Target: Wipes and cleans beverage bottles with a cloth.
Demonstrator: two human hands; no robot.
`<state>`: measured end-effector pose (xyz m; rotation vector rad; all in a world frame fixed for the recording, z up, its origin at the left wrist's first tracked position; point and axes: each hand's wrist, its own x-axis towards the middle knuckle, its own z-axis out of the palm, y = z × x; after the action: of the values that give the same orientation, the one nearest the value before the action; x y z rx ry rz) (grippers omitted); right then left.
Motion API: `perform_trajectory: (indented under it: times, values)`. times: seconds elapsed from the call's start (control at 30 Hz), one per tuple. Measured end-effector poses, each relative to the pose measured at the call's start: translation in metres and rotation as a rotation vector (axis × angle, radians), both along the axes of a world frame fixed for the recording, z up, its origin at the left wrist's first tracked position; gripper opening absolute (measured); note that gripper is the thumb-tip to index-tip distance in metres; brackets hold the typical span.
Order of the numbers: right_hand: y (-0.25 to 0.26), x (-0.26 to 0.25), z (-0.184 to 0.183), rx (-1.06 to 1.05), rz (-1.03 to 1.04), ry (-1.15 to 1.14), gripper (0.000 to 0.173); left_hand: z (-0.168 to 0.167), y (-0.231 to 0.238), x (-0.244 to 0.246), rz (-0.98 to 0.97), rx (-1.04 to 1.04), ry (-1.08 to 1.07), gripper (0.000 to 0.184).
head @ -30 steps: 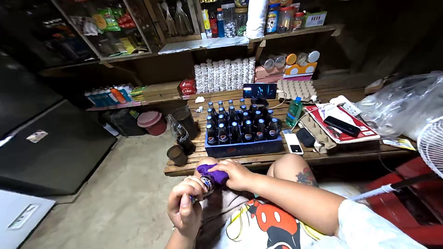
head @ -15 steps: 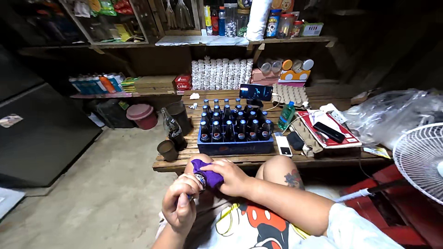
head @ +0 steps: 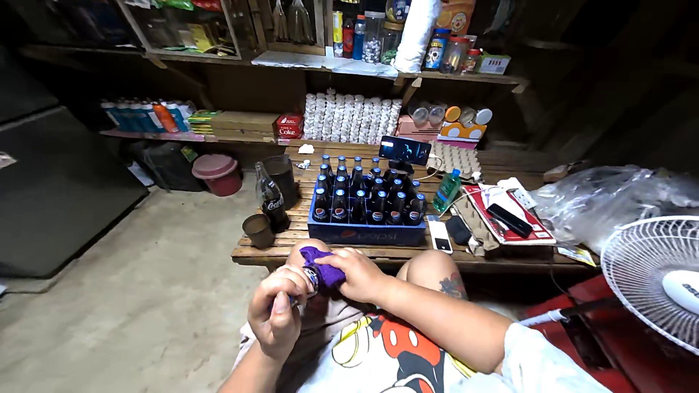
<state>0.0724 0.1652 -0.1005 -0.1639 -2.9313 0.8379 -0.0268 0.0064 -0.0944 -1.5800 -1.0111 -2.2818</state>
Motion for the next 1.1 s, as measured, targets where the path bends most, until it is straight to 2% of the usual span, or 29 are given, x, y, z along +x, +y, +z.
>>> perform_trajectory:
  times: [0.3,0.37,0.47,0.53,0.8,1.1]
  values:
    - [0.002,0.004,-0.011,0.007,-0.049,-0.038,0.072,-0.002,0.002,0.001,-0.002,0.018,0.002,0.027]
    - [-0.003,0.009,-0.012,-0.032,-0.018,0.085,0.072,-0.001,0.0,0.0,-0.001,0.032,0.002,0.028]
    - [-0.013,0.013,-0.011,-0.113,0.078,0.395,0.068,-0.001,-0.002,-0.002,0.011,0.039,-0.013,0.027]
    - [-0.015,0.013,-0.01,-0.132,0.101,0.449,0.067,0.0,-0.003,-0.002,0.015,0.05,-0.03,0.027]
    - [-0.007,0.006,-0.005,-0.034,0.04,0.137,0.067,-0.002,-0.003,-0.005,-0.011,0.051,-0.042,0.027]
    - [0.004,0.001,-0.012,-0.009,-0.008,-0.018,0.067,-0.001,0.001,-0.003,-0.013,0.031,-0.011,0.027]
